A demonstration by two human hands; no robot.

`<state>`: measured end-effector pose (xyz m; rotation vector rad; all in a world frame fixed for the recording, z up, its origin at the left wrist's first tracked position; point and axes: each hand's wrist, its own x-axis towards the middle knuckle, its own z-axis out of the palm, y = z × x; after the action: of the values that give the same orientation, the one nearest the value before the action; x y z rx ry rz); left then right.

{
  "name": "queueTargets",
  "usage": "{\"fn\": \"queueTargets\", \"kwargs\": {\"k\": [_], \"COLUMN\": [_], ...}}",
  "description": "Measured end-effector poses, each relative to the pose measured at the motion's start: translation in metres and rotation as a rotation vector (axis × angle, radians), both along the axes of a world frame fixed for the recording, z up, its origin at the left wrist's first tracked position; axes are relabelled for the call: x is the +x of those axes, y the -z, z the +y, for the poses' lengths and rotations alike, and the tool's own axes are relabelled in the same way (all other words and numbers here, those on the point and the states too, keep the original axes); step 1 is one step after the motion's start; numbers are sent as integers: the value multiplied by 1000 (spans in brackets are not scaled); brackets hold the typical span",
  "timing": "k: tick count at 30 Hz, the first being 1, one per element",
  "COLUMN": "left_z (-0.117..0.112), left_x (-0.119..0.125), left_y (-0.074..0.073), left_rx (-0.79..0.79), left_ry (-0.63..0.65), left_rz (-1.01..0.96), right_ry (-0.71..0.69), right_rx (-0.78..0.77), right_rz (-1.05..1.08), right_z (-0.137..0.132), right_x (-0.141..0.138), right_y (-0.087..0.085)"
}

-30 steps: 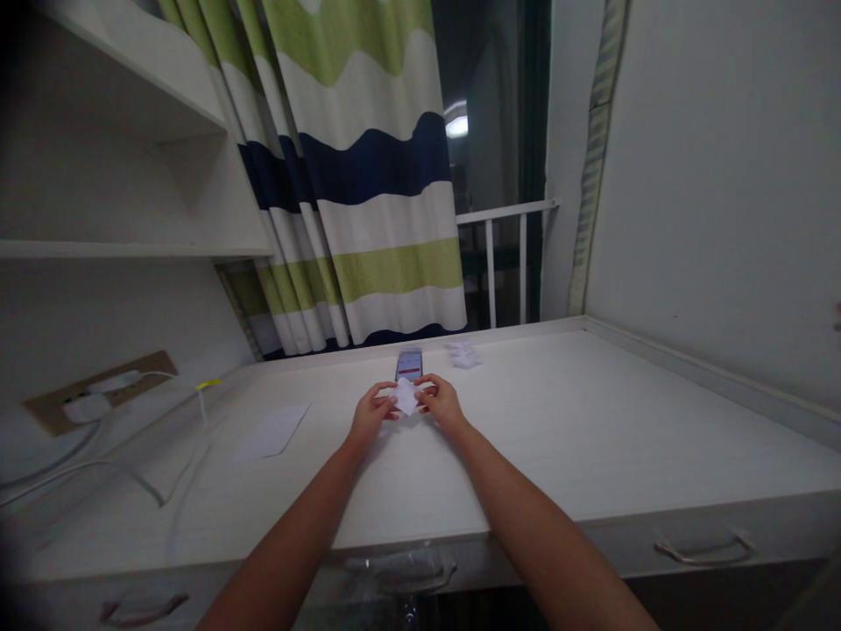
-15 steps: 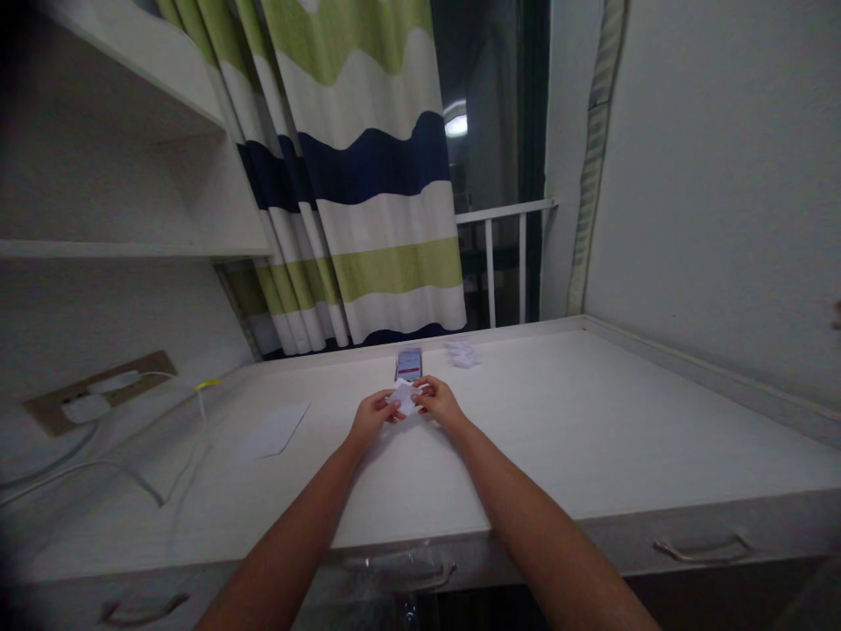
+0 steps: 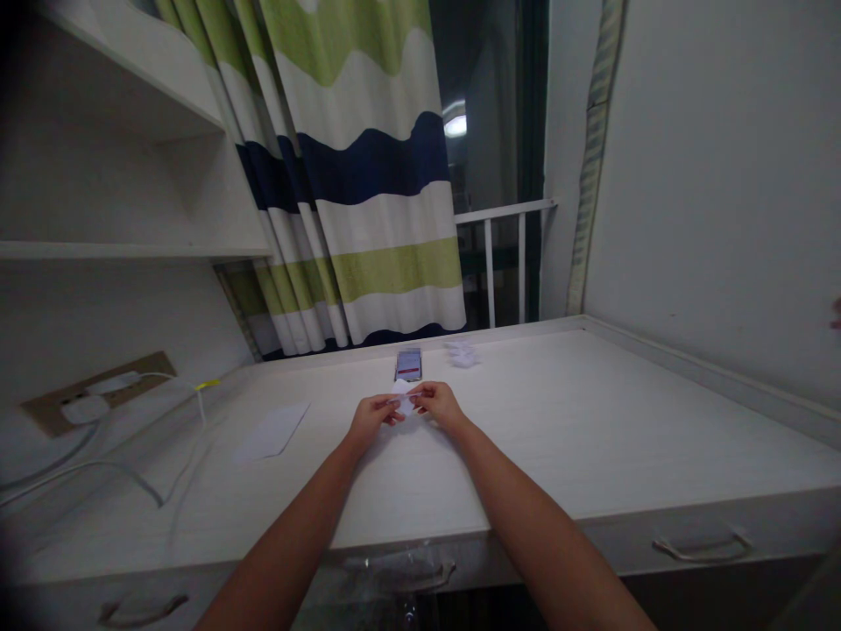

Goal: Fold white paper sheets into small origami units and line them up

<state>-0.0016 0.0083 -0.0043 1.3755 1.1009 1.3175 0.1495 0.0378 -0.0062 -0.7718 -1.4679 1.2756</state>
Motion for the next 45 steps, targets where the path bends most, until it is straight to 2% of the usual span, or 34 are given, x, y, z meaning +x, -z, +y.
{"fn": "queueTargets", "kwargs": {"k": [7,15,20,28,37,40,45], "left_z": [-1,-2,-1,-1,-4,-3,-2], "left_x": [-3,-4,-5,-6,-6,-6,-4], "left_y": [0,-2,-2,0,-2,-2,-2], "left_rx": [22,29,10,-30,-57,-51,-45], "left_ry": [8,41,44,98,120,111,5], "left_rz": [11,-8,-24,-130,-241,-230,-71], "right_ry": [-98,-127,-156,-101,-109,-101,-108], "right_rx": [-71,-163,-142,-92,-28,-4,21], "right_rz": [37,71,92,103,76,51,29], "right_z": [0,-3,-4,-4,-4,-5,-5], "right_x": [3,7,8,6,5,5,5], "right_y": [-1,-4,-6,-5,-6,-6,-5]}}
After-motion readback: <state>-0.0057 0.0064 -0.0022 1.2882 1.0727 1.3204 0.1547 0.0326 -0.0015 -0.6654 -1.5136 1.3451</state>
